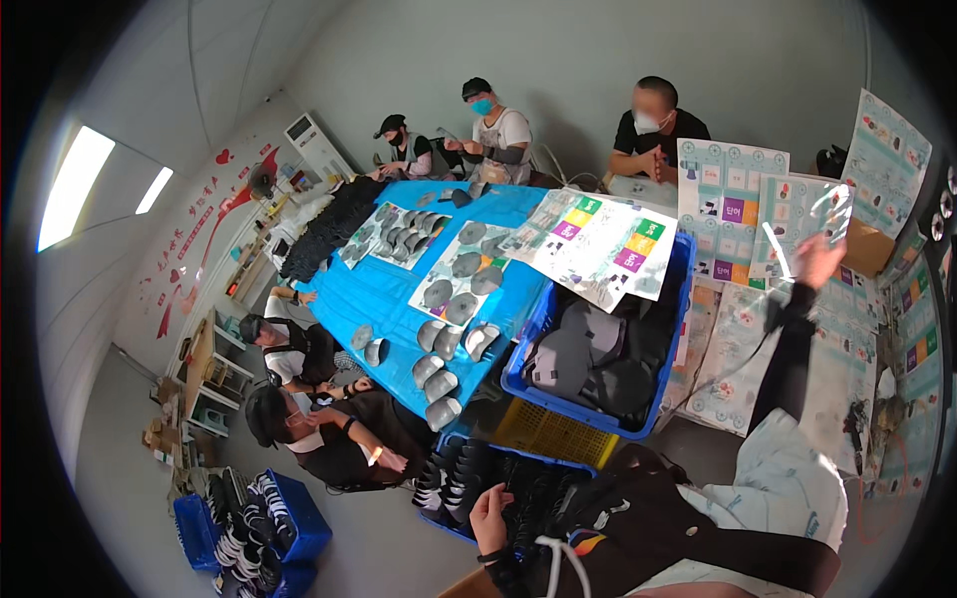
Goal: The person is inspecting and sorting various black shoe components at a table in a manufacturing facility, using hand gestures to count and explain the parts.
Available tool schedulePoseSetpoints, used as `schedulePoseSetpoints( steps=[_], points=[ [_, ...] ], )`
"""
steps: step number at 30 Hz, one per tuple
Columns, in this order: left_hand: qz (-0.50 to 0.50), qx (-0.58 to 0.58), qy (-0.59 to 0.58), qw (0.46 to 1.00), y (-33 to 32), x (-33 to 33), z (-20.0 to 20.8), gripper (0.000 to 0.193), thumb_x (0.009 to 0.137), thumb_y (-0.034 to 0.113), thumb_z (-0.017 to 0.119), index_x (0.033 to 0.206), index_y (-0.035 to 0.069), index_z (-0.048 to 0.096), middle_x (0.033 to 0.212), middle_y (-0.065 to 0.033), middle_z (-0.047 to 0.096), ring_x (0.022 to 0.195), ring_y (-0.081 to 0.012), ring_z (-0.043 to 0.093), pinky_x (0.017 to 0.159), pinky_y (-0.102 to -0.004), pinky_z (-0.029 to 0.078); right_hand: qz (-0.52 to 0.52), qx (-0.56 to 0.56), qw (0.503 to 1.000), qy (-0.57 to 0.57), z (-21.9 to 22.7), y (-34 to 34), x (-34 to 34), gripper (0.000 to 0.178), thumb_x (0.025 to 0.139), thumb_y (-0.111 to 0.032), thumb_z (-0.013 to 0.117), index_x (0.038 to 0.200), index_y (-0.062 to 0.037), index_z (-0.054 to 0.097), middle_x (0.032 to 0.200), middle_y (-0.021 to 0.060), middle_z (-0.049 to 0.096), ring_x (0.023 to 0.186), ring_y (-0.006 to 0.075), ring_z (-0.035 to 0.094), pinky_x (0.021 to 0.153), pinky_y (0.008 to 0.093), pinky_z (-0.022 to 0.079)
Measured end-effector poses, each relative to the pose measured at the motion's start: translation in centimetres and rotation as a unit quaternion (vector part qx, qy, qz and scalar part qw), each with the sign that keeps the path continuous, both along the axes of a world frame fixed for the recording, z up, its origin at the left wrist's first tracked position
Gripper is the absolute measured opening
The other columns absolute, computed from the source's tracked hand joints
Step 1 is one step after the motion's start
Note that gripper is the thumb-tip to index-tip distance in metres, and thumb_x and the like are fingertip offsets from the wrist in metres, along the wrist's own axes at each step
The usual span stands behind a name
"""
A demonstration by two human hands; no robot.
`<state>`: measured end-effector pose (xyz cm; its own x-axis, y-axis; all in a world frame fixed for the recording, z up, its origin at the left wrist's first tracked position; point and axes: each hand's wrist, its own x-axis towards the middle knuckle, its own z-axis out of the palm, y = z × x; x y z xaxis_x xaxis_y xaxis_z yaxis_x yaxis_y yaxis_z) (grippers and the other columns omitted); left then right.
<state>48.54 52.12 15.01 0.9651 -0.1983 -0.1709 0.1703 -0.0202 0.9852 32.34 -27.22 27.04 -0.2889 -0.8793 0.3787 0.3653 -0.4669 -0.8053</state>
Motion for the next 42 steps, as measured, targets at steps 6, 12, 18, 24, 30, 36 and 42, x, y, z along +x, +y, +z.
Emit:
schedulePoseSetpoints(
  steps=[6, 12, 18, 24, 30, 36, 42],
  points=[
    [-0.060, 0.049, -0.032, 0.996, -2.9, 3.1, 1.6, 0.028, 0.106, 0.018, 0.058, 0.120, -0.003, 0.070, 0.095, -0.0053, 0.073, 0.091, -0.0121, 0.068, 0.085, -0.0260, 0.053, -0.293, -0.420, 0.790, 0.336, 16.2, 21.4, 5.6, 0.074, 0.088, -0.024, 0.072, 0.150, 0.0039, 0.041, 0.149, 0.0248, 0.048, 0.146, 0.0384, 0.039, 0.122, 0.0491, 0.026],
    [-0.108, 0.000, -0.038, 0.993, -3.8, 2.8, 1.9, 0.028, 0.106, 0.016, 0.058, 0.124, -0.003, 0.067, 0.098, -0.0051, 0.072, 0.093, -0.0117, 0.067, 0.086, -0.0261, 0.052, -0.189, -0.460, 0.832, 0.246, 17.1, 30.8, 9.1, 0.081, 0.095, -0.021, 0.067, 0.160, -0.0047, 0.023, 0.159, 0.0258, 0.033, 0.147, 0.0469, 0.035, 0.118, 0.0603, 0.027],
    [-0.061, 0.013, -0.023, 0.998, -1.0, 1.2, -0.6, 0.027, 0.106, 0.014, 0.058, 0.123, -0.004, 0.067, 0.099, -0.0069, 0.072, 0.094, -0.0128, 0.068, 0.088, -0.0270, 0.053, -0.083, -0.548, 0.782, 0.284, 13.6, 34.2, 13.2, 0.068, 0.091, -0.015, 0.060, 0.154, -0.0023, 0.038, 0.161, 0.0283, 0.031, 0.153, 0.0449, 0.025, 0.123, 0.0595, 0.017],
    [-0.005, 0.000, 0.005, 1.000, 1.5, -0.7, -1.7, 0.026, 0.105, 0.013, 0.058, 0.123, -0.004, 0.067, 0.097, -0.0077, 0.073, 0.093, -0.0140, 0.069, 0.089, -0.0286, 0.055, 0.127, 0.029, 0.636, 0.761, -17.3, 22.4, 19.0, 0.093, 0.086, -0.038, 0.067, 0.158, -0.0003, 0.022, 0.154, 0.0243, 0.040, 0.143, 0.0444, 0.038, 0.117, 0.0544, 0.034],
    [0.038, 0.006, 0.011, 0.999, 3.9, -2.0, -3.3, 0.025, 0.105, 0.012, 0.058, 0.122, -0.004, 0.067, 0.098, -0.0082, 0.073, 0.094, -0.0149, 0.070, 0.088, -0.0296, 0.056, 0.210, 0.174, 0.609, 0.744, -29.4, 22.6, 20.5, 0.104, 0.092, -0.041, 0.062, 0.157, 0.0118, 0.002, 0.152, 0.0410, 0.035, 0.129, 0.0478, 0.054, 0.110, 0.0488, 0.044],
    [0.042, -0.008, 0.017, 0.999, 2.9, -1.5, -3.2, 0.026, 0.106, 0.013, 0.058, 0.124, -0.003, 0.066, 0.098, -0.0080, 0.073, 0.094, -0.0147, 0.070, 0.089, -0.0294, 0.056, 0.078, 0.033, 0.642, 0.762, -31.2, 25.6, 19.1, 0.094, 0.088, -0.016, 0.058, 0.161, 0.0034, 0.001, 0.147, 0.0376, 0.040, 0.118, 0.0468, 0.060, 0.099, 0.0491, 0.051],
    [0.018, -0.015, 0.022, 0.999, 1.4, -0.8, -3.6, 0.026, 0.105, 0.015, 0.059, 0.123, -0.002, 0.067, 0.099, -0.0059, 0.073, 0.092, -0.0118, 0.069, 0.088, -0.0271, 0.054, 0.092, 0.098, 0.676, 0.724, -28.7, 26.5, 19.0, 0.094, 0.086, -0.006, 0.056, 0.163, -0.0036, 0.002, 0.141, 0.0350, 0.045, 0.108, 0.0494, 0.064, 0.092, 0.0516, 0.054]
  ],
)
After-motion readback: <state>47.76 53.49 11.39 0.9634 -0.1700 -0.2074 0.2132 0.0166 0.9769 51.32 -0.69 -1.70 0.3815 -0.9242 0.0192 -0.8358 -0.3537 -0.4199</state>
